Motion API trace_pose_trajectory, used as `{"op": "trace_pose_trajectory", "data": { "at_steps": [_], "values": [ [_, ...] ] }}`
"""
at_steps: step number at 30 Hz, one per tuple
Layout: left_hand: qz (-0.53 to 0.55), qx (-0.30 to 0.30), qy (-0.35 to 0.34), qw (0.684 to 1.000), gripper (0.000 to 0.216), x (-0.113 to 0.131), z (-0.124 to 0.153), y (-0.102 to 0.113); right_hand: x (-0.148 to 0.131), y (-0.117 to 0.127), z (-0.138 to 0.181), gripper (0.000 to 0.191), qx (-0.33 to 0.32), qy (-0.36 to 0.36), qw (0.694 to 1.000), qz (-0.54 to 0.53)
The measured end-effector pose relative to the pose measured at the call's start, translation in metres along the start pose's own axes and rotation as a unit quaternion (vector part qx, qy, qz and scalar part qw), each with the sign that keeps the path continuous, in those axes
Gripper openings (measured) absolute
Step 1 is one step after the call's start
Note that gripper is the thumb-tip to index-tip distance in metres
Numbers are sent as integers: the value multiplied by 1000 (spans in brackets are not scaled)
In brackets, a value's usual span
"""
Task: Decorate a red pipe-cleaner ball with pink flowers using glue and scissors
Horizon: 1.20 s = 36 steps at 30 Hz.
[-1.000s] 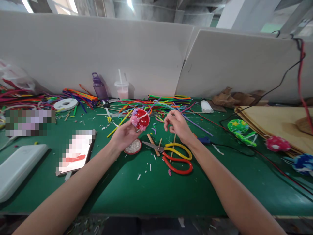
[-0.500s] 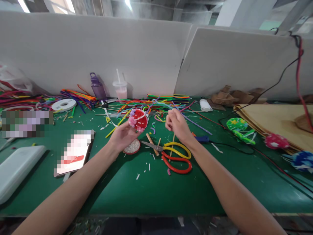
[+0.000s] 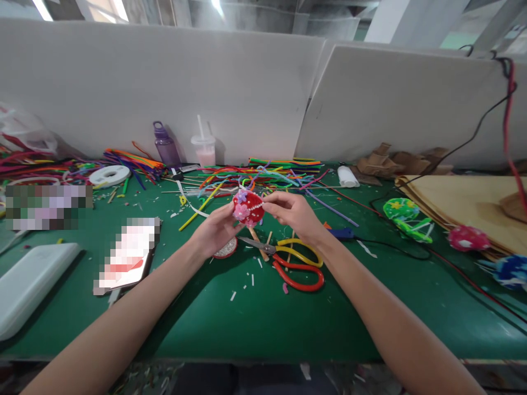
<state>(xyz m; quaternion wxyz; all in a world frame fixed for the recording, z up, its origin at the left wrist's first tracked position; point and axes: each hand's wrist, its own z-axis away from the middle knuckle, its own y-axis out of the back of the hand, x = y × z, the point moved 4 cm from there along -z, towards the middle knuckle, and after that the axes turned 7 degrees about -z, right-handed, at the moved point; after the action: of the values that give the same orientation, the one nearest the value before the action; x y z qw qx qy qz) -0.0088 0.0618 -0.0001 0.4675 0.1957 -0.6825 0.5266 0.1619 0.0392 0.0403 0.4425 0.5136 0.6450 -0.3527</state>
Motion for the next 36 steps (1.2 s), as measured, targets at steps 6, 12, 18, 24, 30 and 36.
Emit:
{"op": "trace_pose_trajectory", "data": {
  "at_steps": [6,12,18,24,30,36],
  "values": [
    [8,20,10,1000,10,-2,-1,2,2,-4,2,21,-7,-45,999,-15],
    [19,30,14,999,11,-4,-1,3,4,-4,2,20,1,-62,998,-4],
    [-5,22,8,1000,17,-4,0,-1,13,-1,1,21,30,-108,985,-129],
    [-24,41,11,999,9,-4,1,0,22,6,-2,24,82,-177,949,-248],
    [-38,12,5,999,9,-6,3,-2,30,2,-2,26,77,-196,943,-257],
    [-38,23,-1,999,5,-6,2,0,31,-5,0,26,79,-201,942,-256]
  ]
}}
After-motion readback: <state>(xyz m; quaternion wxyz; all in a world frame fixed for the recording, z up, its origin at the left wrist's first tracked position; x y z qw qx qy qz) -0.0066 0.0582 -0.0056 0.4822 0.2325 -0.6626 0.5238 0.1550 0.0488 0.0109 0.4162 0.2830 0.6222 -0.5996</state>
